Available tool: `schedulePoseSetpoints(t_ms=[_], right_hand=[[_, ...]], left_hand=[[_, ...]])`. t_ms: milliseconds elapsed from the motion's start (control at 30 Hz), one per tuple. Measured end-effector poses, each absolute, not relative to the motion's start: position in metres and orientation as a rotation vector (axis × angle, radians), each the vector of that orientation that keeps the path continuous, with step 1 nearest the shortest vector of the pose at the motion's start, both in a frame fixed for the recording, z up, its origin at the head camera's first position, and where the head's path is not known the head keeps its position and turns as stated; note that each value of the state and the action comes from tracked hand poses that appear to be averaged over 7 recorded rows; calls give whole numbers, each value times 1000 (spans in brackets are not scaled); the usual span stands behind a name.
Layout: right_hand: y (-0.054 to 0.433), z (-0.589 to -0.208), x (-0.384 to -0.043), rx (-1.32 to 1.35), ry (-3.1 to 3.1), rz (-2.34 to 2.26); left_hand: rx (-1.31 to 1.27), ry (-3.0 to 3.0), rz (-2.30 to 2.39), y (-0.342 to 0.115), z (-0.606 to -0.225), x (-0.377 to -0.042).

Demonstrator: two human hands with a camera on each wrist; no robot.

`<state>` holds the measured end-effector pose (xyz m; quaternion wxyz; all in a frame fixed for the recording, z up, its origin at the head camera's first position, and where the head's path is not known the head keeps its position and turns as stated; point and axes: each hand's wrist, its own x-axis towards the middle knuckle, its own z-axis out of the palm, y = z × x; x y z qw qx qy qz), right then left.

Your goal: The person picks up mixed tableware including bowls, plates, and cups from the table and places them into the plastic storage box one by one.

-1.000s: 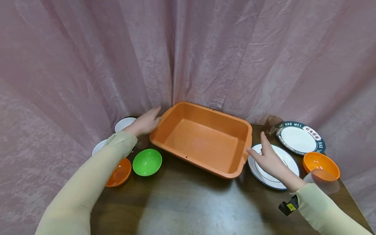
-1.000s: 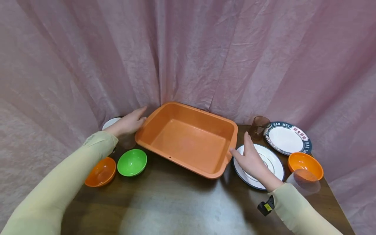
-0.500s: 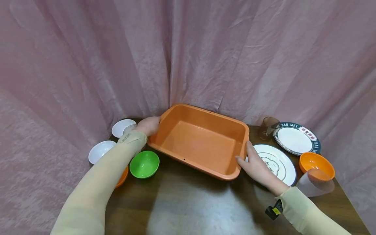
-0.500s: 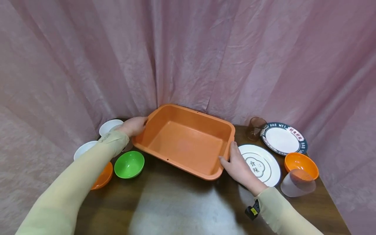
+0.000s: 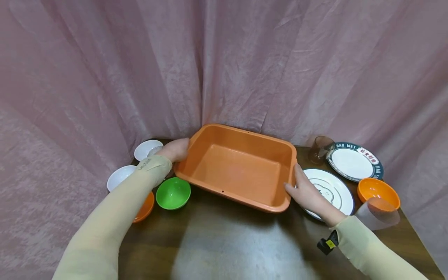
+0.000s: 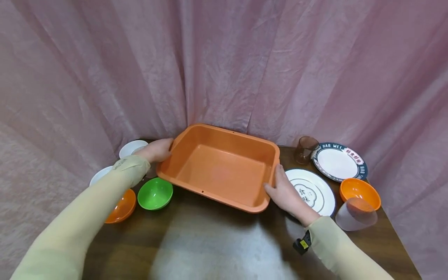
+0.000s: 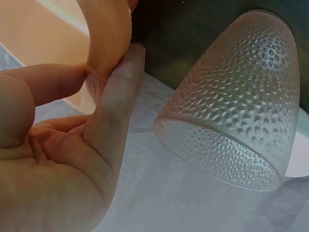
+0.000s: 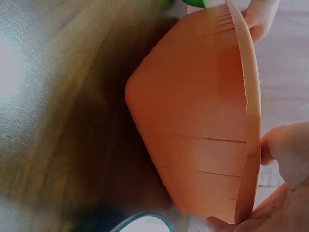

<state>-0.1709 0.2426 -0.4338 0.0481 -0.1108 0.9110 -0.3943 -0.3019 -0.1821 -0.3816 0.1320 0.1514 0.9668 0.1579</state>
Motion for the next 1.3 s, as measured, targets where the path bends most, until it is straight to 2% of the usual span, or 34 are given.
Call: schedulePoseSetpoints(t_ms=[300,500,733,1300], right_hand=[[246,-428,-191,-266,2713,-1142],[249,-427,-204,-256,2719,-1060],[256,-426,-217,-355,2718,-1033],[274,-421,-230,-459,2705,-1001]], left_hand=[[417,2714,560,-183,-377,-296],[366,2496,882,-181,-371,-286],[303,2552,771,-181,-373,-285],[331,2501,887,-173,-382,-270]])
